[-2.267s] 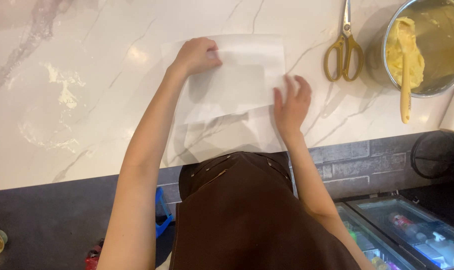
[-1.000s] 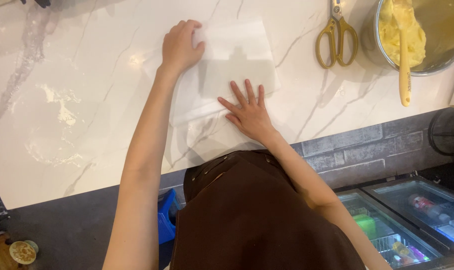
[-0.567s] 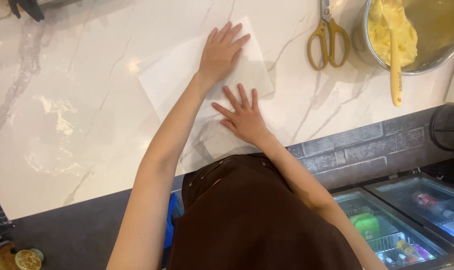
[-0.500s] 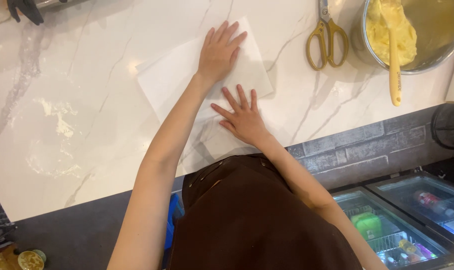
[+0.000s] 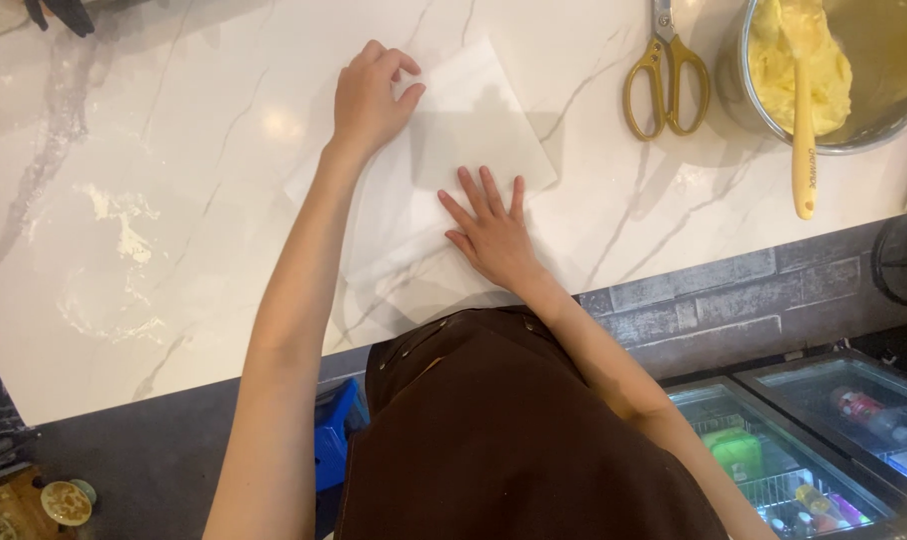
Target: The person stirs a thick yellow batter in a metal bowl with a spatula, then pulls a roll of parchment paper across the counter and cuts a sheet from it using scissors. They fold the cut sheet in half, press it flat with their palms, and smooth it out on the counter.
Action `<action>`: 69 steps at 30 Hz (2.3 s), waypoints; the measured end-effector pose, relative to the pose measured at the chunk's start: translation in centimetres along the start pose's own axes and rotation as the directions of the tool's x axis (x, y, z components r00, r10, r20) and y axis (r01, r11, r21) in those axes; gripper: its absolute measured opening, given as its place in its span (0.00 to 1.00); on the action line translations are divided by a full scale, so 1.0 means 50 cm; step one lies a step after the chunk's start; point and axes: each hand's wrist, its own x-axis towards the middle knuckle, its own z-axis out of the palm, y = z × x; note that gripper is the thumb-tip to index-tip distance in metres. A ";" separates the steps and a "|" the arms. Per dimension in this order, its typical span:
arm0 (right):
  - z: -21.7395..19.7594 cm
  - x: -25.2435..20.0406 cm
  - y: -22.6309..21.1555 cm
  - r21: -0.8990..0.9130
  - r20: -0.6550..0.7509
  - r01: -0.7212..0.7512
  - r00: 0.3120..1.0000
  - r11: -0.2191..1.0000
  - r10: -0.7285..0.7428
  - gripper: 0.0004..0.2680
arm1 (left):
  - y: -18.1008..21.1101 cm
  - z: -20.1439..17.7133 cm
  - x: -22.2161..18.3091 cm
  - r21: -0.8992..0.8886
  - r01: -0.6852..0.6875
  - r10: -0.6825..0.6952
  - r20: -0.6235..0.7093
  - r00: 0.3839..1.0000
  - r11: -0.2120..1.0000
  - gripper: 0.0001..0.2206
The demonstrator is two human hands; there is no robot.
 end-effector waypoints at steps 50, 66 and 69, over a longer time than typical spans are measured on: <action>-0.072 0.075 0.083 -0.091 -0.299 0.274 0.909 0.957 -0.289 0.13 | 0.023 0.040 -0.312 0.386 -0.492 0.558 -0.076 0.826 0.780 0.17; -0.348 0.079 0.090 0.028 -0.423 0.316 0.863 0.948 -0.275 0.05 | 0.110 -0.223 -0.259 0.423 -0.449 0.575 -0.238 0.783 0.787 0.03; -0.374 0.067 0.103 0.018 -0.402 0.275 0.882 0.961 -0.245 0.04 | 0.097 -0.250 -0.272 0.457 -0.388 0.543 -0.279 0.792 0.800 0.02</action>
